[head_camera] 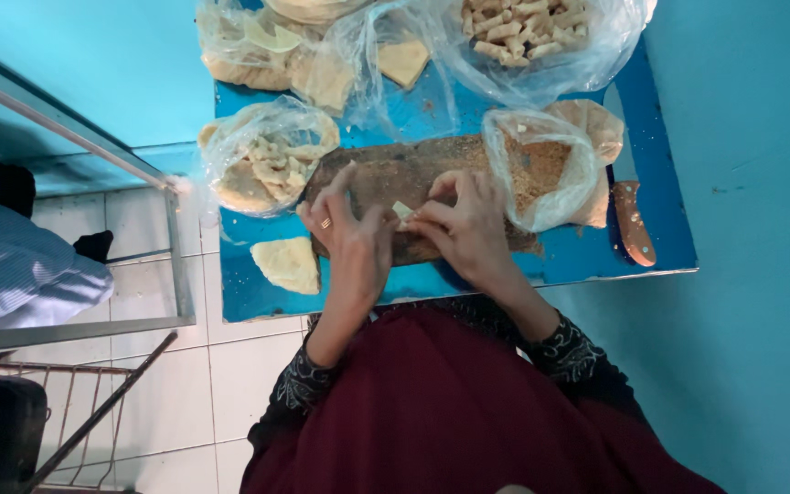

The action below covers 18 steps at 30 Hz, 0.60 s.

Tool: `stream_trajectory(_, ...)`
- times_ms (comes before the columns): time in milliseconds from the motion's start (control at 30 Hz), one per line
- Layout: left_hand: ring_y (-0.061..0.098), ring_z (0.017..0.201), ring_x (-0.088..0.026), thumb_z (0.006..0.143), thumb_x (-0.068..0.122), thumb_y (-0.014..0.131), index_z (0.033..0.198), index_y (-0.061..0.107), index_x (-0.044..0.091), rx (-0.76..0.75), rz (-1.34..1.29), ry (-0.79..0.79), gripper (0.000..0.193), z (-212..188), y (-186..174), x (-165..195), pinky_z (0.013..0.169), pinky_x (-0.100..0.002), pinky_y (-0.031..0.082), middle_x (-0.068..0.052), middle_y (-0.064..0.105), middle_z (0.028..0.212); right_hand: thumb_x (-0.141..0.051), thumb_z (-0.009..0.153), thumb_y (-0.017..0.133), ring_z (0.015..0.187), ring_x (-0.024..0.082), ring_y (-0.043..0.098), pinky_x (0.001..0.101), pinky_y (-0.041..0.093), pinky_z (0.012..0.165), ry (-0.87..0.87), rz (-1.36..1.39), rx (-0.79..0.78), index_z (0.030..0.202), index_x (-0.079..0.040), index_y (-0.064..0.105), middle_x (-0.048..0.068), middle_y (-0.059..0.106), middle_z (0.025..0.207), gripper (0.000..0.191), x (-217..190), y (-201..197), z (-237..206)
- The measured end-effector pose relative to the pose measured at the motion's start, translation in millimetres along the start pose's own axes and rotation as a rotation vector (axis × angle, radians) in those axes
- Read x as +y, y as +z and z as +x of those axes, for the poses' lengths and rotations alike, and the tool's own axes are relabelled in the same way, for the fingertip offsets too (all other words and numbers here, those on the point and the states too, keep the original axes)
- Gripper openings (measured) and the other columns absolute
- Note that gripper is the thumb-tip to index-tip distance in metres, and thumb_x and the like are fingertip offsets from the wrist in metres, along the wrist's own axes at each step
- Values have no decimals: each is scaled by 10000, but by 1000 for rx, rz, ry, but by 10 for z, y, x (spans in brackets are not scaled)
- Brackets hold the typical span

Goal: The person sits on the floor at a low table and folds small square dough pieces by hand, pinching them closed around a filling and placing the folded pastries aside, repeating the folding cycle with pieces taken from plastic bags.

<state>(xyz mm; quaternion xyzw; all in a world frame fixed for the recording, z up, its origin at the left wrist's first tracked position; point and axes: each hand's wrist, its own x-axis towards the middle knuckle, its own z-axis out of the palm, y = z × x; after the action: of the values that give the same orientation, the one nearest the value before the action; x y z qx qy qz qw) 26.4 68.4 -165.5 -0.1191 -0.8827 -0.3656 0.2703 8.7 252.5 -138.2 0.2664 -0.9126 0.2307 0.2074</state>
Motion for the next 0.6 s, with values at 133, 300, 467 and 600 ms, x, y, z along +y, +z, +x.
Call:
stream_trajectory(133, 390, 1331, -413, 883, 177, 769, 942, 715, 97, -22, 3, 98, 113, -33, -65, 6, 1130, -696, 131, -213, 386, 1527, -327, 789, 839, 1032, 276, 499, 459, 358, 887, 111, 62, -26, 838, -206, 782, 44, 533, 1034, 143, 17, 24, 79)
stream_trajectory(300, 411, 1373, -370, 933, 138, 736, 1002, 708, 71, -37, 137, 98, 100, -79, -34, 49, 1197, -691, 156, -158, 400, 1564, -330, 816, 835, 1057, 283, 490, 459, 369, 915, 121, 125, 36, 932, -224, 801, 88, 502, 1122, 161, -36, -15, 69)
stream_trajectory(467, 394, 1375, -379, 930, 147, 738, 1010, 708, 56, -30, 158, 88, 125, -47, 22, 27, 1185, -689, 151, -172, 387, 1562, -306, 816, 829, 1166, 317, 480, 487, 356, 986, 64, 1, 89, 928, -224, 797, 83, 534, 1215, 142, -60, -23, 3)
stream_trajectory(600, 360, 1377, -424, 912, 147, 730, 1029, 708, 50, 29, 52, 44, 153, -47, 29, 11, 1161, -686, 154, -224, 347, 1568, -276, 850, 820, 1180, 312, 487, 494, 353, 972, 73, -58, 64, 942, -193, 775, 72, 542, 1235, 132, -44, 54, 41)
